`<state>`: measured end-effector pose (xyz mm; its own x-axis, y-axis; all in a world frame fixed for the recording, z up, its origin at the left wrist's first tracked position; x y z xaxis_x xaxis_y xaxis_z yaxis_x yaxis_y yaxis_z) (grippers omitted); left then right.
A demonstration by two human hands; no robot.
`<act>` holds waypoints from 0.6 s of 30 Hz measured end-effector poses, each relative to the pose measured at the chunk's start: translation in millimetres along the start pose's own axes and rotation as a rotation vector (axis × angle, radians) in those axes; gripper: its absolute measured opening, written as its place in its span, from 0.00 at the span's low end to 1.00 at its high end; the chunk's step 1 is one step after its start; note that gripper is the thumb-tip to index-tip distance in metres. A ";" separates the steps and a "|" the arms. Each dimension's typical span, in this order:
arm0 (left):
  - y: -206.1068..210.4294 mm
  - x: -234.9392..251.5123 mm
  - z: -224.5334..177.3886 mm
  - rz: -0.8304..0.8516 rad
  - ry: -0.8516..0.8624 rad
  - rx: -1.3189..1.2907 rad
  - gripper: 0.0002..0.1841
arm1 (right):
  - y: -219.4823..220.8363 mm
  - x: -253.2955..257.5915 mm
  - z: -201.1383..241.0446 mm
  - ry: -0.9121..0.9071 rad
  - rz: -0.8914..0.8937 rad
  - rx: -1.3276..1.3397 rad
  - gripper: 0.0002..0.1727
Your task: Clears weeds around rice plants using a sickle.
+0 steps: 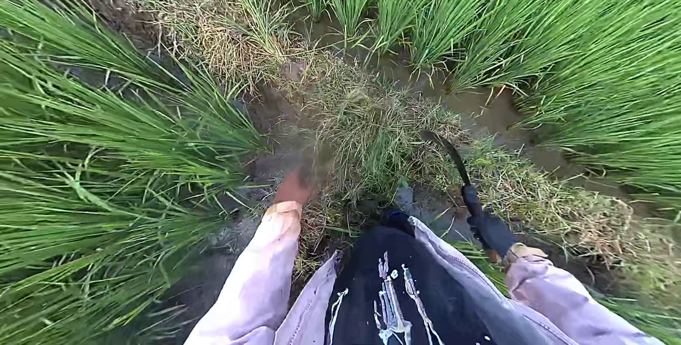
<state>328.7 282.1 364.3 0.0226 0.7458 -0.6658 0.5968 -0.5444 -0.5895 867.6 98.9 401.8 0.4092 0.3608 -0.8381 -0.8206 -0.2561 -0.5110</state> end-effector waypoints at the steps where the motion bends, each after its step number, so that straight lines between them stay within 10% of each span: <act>1: 9.3 -20.8 58.9 0.006 -0.157 -0.052 0.44 | 7.2 1.1 27.2 -0.056 0.019 -0.119 0.30; 5: 46.1 -187.8 256.9 -0.052 -0.685 -0.257 0.42 | 54.3 -10.7 154.4 -0.318 0.135 -0.690 0.30; 9: 110.5 -391.8 361.0 -0.354 -1.005 -0.509 0.35 | 127.3 -36.2 254.3 -0.596 0.275 -1.049 0.32; 13: 211.0 -532.6 359.2 -0.778 -1.301 -0.786 0.30 | 209.6 -67.8 315.1 -0.677 0.296 -1.474 0.44; 18: 336.3 -585.6 225.2 -0.578 -1.374 -0.568 0.21 | 288.0 -88.6 339.5 -0.810 0.248 -1.953 0.35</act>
<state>335.6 -424.2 452.9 -0.8231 -0.2770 -0.4957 0.4829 0.1179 -0.8677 459.6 297.6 393.9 -0.2729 0.2542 -0.9278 0.7686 -0.5224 -0.3692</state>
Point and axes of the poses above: each hand's wrist, its own x-axis towards the middle knuckle, its own y-axis out of the palm, z = x × y, the point moved 3 cm from there along x, towards the middle knuckle, and after that the axes turned 10 degrees about z, right-handed, at the moved point
